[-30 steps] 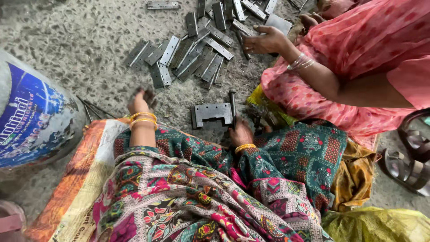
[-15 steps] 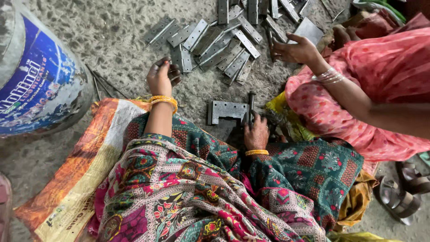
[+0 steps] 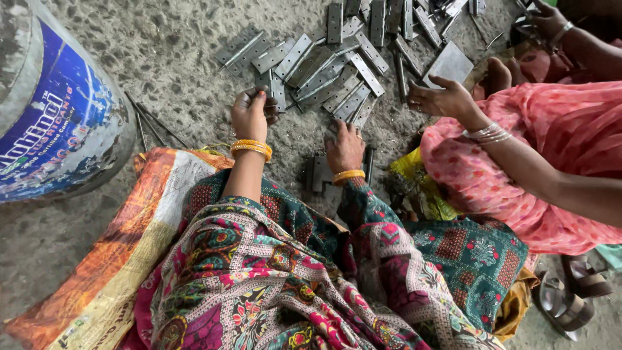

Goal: The person assembles metal hinges by hand, inserting pins into plates and checking the fit.

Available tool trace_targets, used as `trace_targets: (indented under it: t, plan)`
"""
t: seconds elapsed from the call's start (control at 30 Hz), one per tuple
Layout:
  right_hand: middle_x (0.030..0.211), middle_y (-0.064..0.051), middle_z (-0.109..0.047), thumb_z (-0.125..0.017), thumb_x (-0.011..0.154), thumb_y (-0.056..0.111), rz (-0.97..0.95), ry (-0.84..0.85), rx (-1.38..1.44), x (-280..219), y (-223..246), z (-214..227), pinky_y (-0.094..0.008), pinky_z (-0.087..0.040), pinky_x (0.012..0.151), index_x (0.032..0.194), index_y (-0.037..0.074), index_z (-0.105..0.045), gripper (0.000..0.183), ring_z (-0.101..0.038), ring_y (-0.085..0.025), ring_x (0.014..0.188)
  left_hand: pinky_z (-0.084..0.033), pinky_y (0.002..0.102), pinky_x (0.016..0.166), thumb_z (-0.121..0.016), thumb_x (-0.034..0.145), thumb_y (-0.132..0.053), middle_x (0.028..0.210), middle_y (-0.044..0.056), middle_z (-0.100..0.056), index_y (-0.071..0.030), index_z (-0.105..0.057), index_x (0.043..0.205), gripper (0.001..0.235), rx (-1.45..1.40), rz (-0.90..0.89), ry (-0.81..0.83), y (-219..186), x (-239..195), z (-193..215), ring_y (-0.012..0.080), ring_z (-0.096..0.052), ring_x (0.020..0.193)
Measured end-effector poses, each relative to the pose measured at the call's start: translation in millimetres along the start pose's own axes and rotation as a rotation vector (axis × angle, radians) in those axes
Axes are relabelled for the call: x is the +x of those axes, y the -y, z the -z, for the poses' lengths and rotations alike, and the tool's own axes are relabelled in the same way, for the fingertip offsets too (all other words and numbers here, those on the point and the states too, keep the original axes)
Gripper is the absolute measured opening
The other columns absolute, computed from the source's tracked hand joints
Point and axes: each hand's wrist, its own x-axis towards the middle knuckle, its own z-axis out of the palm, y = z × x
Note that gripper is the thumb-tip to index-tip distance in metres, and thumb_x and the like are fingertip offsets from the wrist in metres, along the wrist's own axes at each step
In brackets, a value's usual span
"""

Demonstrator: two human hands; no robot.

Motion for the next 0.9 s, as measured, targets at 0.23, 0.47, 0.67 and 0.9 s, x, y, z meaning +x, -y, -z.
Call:
trace_targets:
  t: [0.23, 0.47, 0.67, 0.9]
  plan:
    - [0.150, -0.022, -0.047, -0.044, 0.112, 0.034, -0.046, 0.177, 0.212, -2, 18, 78, -0.047, -0.023, 0.123, 0.147, -0.002, -0.044, 0.051, -0.036, -0.040, 0.138, -0.051, 0.026, 0.048, -0.063, 0.099, -0.015, 0.076, 0.005, -0.075, -0.009, -0.072, 0.100, 0.010, 0.042, -0.017, 0.014, 0, -1, -4, 0.0107, -0.066, 0.054]
    - [0.137, -0.023, -0.052, -0.043, 0.112, 0.032, 0.040, 0.282, 0.149, -20, 28, 101, -0.050, -0.032, 0.112, 0.140, 0.002, -0.051, 0.042, -0.043, -0.043, 0.123, -0.053, 0.026, 0.050, -0.063, 0.099, -0.014, 0.081, 0.005, -0.075, -0.008, -0.071, 0.101, 0.010, 0.147, 0.057, 0.015, 3, 2, -11, 0.0108, -0.068, 0.059]
    - [0.124, -0.019, -0.055, -0.042, 0.116, 0.031, 0.257, 0.251, 0.033, -24, 28, 104, -0.051, -0.033, 0.115, 0.132, 0.000, -0.052, 0.036, -0.047, -0.038, 0.124, -0.053, 0.026, 0.050, -0.062, 0.100, -0.014, 0.081, 0.004, -0.075, -0.009, -0.070, 0.102, 0.010, 0.124, 0.064, 0.070, 8, 6, -10, 0.0104, -0.068, 0.060]
    - [0.115, -0.012, -0.059, -0.043, 0.107, 0.026, 0.425, 0.068, -0.220, -29, 6, 9, -0.053, -0.038, 0.115, 0.124, 0.002, -0.054, 0.031, -0.055, -0.035, 0.119, -0.055, 0.026, 0.050, -0.064, 0.100, -0.015, 0.080, 0.003, -0.075, -0.009, -0.071, 0.102, 0.009, 0.156, 0.039, 0.084, 8, 8, -7, 0.0105, -0.069, 0.059]
